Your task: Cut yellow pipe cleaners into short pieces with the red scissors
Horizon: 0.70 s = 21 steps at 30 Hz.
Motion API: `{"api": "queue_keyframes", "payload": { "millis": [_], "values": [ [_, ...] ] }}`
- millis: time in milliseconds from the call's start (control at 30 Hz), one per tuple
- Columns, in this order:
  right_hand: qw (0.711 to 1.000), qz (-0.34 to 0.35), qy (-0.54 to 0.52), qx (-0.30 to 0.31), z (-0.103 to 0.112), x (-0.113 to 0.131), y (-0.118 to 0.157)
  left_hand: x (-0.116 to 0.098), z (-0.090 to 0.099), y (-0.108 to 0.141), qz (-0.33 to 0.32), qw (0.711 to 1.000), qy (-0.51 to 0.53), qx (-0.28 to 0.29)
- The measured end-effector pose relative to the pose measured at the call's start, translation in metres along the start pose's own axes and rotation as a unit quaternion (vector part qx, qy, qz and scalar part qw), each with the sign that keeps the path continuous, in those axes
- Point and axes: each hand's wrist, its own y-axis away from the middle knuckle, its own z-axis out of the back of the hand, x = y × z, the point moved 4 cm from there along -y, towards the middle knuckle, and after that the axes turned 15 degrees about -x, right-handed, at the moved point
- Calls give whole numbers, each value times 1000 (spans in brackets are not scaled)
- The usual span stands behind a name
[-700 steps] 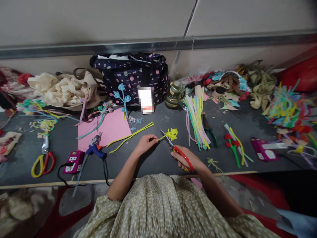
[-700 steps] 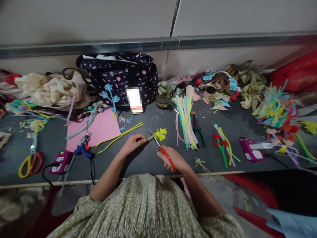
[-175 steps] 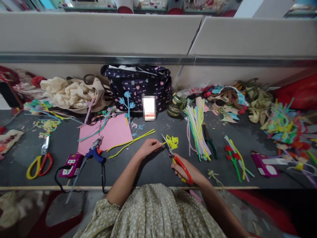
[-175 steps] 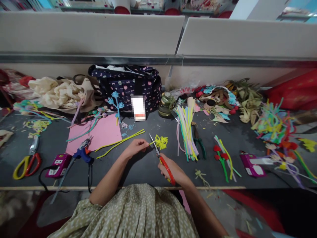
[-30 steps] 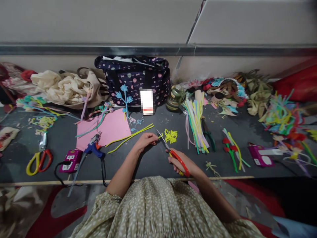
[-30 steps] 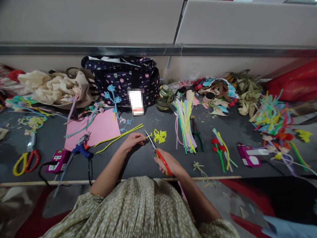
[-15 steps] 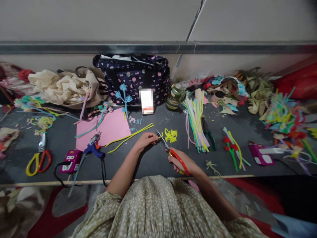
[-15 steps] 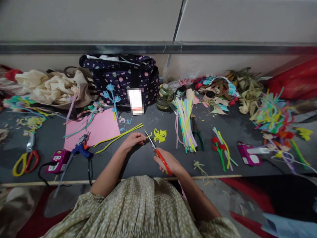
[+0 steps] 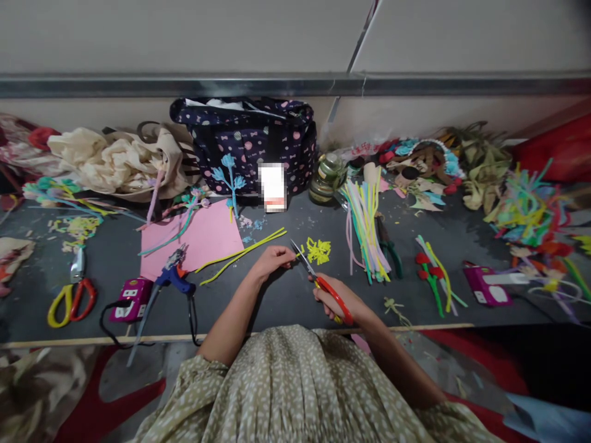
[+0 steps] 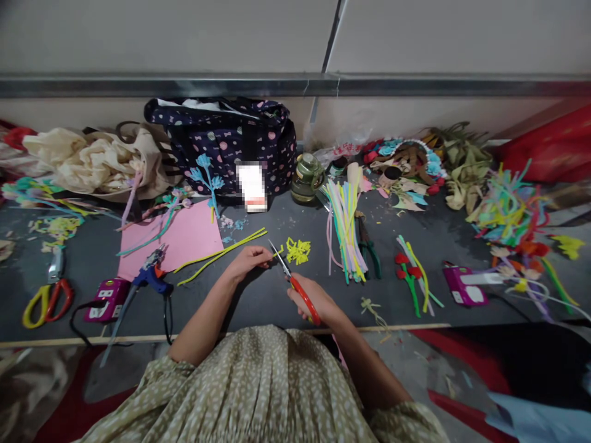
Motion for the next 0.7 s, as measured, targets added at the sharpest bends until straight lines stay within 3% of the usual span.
{"api": "queue_keyframes", "payload": {
  "millis": [433,700],
  "values": [
    [1000,-24,14,-5,-1,-7,-1,2,-3,0,-17,1000,-14,2],
    [1000,-1,9,-13,-2,-8,-5,10,-3,-5,-27,999,-33,1]
  ]
}}
